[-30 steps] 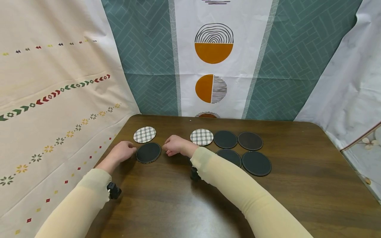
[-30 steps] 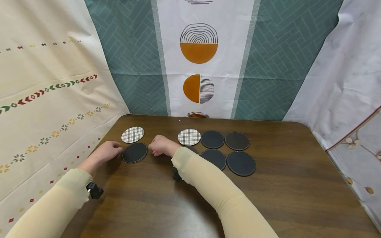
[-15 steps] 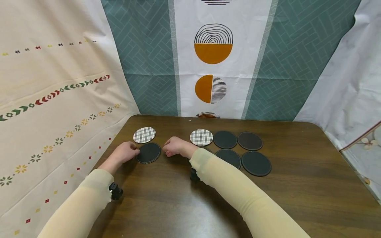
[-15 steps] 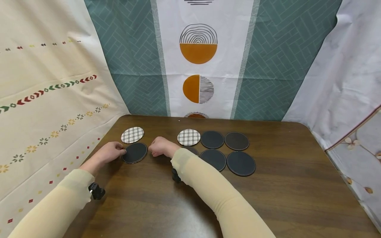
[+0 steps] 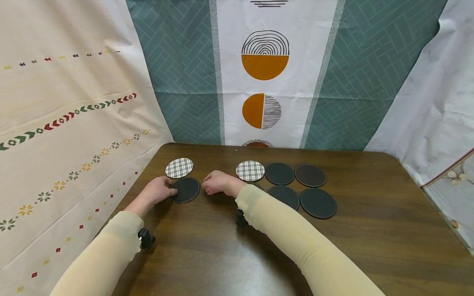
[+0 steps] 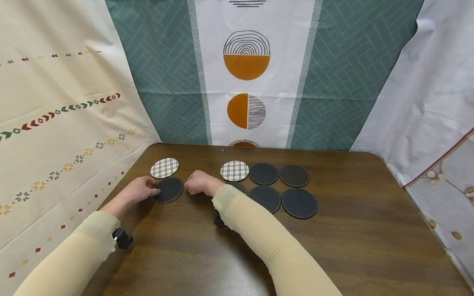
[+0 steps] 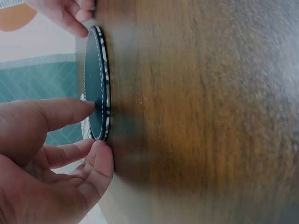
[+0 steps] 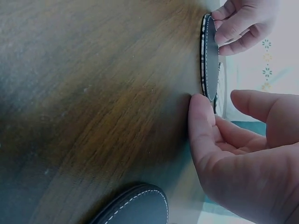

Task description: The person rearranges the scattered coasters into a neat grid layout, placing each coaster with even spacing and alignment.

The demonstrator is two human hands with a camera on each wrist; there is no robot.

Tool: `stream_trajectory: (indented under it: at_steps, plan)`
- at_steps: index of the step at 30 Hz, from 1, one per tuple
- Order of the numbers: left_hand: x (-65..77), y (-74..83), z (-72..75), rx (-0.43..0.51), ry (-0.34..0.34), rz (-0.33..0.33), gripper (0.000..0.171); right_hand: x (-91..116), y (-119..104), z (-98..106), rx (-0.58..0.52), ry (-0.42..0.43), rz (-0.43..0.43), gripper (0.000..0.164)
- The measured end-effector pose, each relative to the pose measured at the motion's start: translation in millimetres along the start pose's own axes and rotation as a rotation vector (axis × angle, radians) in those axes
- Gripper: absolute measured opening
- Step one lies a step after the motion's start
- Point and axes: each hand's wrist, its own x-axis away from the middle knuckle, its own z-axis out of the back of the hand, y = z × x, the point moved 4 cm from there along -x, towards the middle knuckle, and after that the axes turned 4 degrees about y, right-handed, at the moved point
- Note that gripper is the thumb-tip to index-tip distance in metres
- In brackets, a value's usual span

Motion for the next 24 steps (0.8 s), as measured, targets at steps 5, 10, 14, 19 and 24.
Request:
stream_trajectory:
  at_steps: [5, 10, 14, 19, 24]
  plan:
    - [2.9, 8.1, 2.2, -0.012, 0.015, 0.012, 0.058, 1.6, -1.1, -1.9, -0.070, -0.010, -0.024, 0.043]
    - [-18.3, -14.5, -11.0, -0.039, 0.036, 0.055, 0.053, 3.2, -5.2, -7.4, -0.120, -0.021, -0.042, 0.038]
    - [-41.8, -41.0, -23.8, -0.052, 0.043, 0.054, 0.041, 3.8, -8.3, -10.4, -0.130, -0.008, -0.050, 0.036]
    - [-54.3, -54.0, -30.5, -0.040, 0.020, 0.038, 0.027, 5.0, -8.9, -12.1, -0.147, -0.014, -0.072, 0.036]
    - [-53.4, -53.5, -32.2, 0.002, 0.048, 0.058, 0.031, -0.2, -4.7, -12.1, -0.203, -0.018, -0.109, 0.038]
